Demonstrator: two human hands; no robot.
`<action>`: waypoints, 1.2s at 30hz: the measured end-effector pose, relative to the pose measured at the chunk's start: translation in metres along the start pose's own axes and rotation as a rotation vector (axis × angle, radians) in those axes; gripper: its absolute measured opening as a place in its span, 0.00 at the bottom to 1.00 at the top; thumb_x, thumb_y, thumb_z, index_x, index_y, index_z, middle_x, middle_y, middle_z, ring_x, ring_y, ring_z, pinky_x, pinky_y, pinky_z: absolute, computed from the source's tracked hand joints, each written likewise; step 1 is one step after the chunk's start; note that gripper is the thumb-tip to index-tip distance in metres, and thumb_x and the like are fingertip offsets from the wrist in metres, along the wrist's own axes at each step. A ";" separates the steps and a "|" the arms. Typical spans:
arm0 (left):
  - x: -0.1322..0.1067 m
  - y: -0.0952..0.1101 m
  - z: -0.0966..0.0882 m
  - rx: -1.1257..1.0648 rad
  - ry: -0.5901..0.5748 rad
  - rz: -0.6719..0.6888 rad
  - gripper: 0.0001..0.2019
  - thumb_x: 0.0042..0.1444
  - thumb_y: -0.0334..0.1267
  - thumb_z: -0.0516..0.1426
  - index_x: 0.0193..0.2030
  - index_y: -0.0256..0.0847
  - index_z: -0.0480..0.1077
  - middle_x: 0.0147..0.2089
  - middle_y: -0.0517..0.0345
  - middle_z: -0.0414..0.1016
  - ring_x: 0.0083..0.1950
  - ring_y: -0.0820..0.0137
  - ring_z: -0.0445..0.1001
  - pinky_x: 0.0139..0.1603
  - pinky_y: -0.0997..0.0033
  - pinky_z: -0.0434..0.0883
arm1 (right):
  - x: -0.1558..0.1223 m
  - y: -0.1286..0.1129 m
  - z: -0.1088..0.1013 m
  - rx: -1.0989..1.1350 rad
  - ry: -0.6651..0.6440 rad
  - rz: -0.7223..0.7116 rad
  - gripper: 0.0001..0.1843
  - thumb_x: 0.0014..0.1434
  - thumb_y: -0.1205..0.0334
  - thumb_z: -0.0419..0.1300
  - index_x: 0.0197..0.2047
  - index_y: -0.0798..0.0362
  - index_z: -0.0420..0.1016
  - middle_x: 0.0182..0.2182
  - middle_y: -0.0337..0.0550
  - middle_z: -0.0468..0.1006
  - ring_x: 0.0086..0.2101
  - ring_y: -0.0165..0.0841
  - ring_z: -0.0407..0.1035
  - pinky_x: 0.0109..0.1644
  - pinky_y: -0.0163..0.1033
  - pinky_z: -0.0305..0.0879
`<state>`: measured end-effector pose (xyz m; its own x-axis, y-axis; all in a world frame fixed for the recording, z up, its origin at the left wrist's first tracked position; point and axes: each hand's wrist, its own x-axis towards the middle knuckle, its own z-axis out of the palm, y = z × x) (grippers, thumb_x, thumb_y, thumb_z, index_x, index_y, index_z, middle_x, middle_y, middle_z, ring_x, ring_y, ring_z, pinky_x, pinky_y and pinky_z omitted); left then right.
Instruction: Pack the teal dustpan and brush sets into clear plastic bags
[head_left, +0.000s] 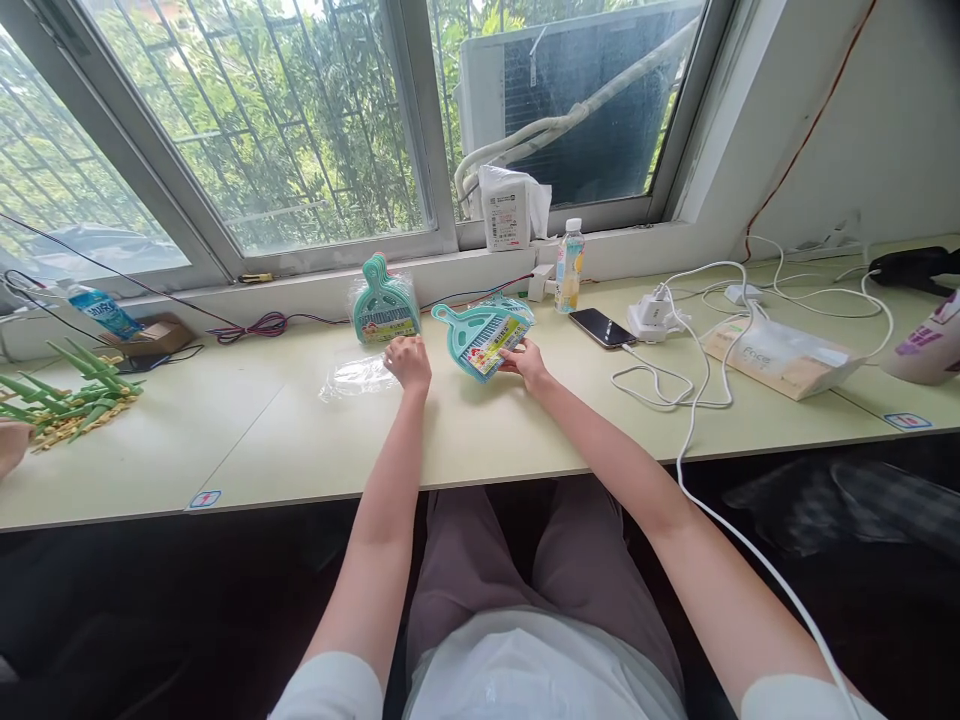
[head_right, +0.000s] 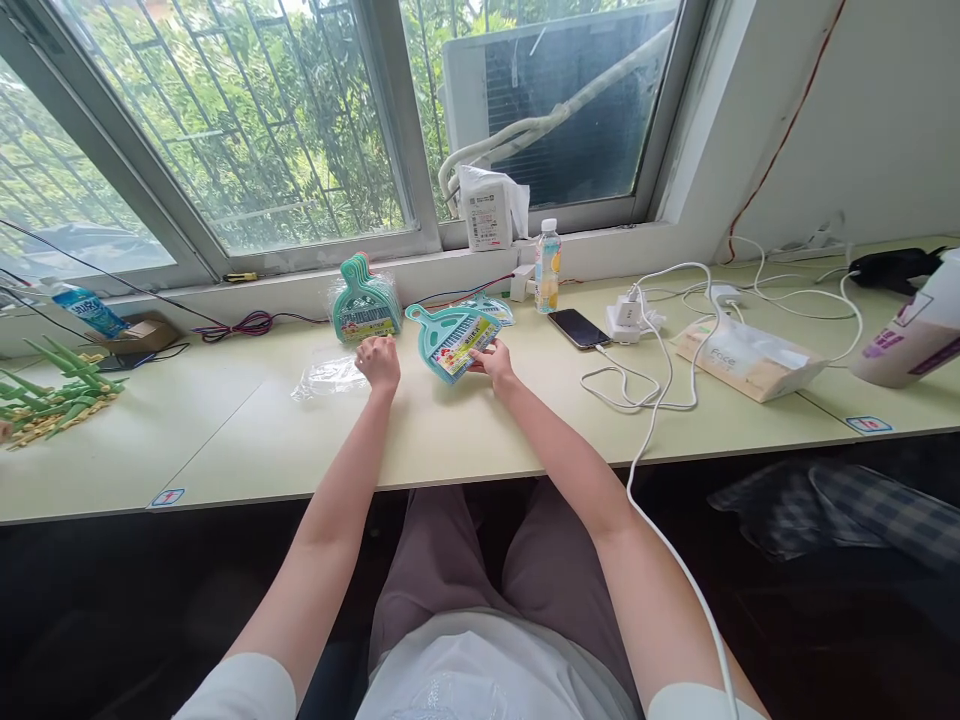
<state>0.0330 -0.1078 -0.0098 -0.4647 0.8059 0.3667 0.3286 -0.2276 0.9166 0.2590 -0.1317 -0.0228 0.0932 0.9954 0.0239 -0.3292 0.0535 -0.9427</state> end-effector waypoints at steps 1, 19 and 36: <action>0.004 -0.004 -0.007 0.041 0.009 -0.014 0.09 0.58 0.37 0.55 0.45 0.41 0.71 0.63 0.40 0.65 0.70 0.53 0.55 0.64 0.51 0.59 | 0.001 0.000 -0.001 -0.002 0.008 0.001 0.16 0.53 0.72 0.65 0.42 0.51 0.65 0.33 0.42 0.79 0.32 0.35 0.77 0.43 0.49 0.80; 0.001 -0.005 -0.014 0.307 -0.146 0.239 0.10 0.50 0.28 0.53 0.25 0.43 0.74 0.38 0.47 0.76 0.72 0.51 0.48 0.67 0.28 0.28 | 0.003 -0.003 -0.008 -0.070 0.124 0.109 0.21 0.53 0.75 0.64 0.49 0.55 0.66 0.39 0.47 0.80 0.30 0.32 0.77 0.36 0.40 0.79; 0.001 -0.011 -0.013 1.130 -0.306 0.163 0.25 0.57 0.39 0.52 0.61 0.33 0.65 0.50 0.35 0.77 0.61 0.46 0.67 0.65 0.30 0.27 | 0.007 0.004 -0.007 -0.136 0.001 0.113 0.22 0.54 0.75 0.62 0.51 0.55 0.64 0.37 0.47 0.80 0.29 0.34 0.77 0.36 0.41 0.79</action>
<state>0.0180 -0.1119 -0.0171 -0.1837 0.9446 0.2721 0.9782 0.1485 0.1451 0.2651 -0.1250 -0.0287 0.0642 0.9943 -0.0850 -0.2078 -0.0700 -0.9757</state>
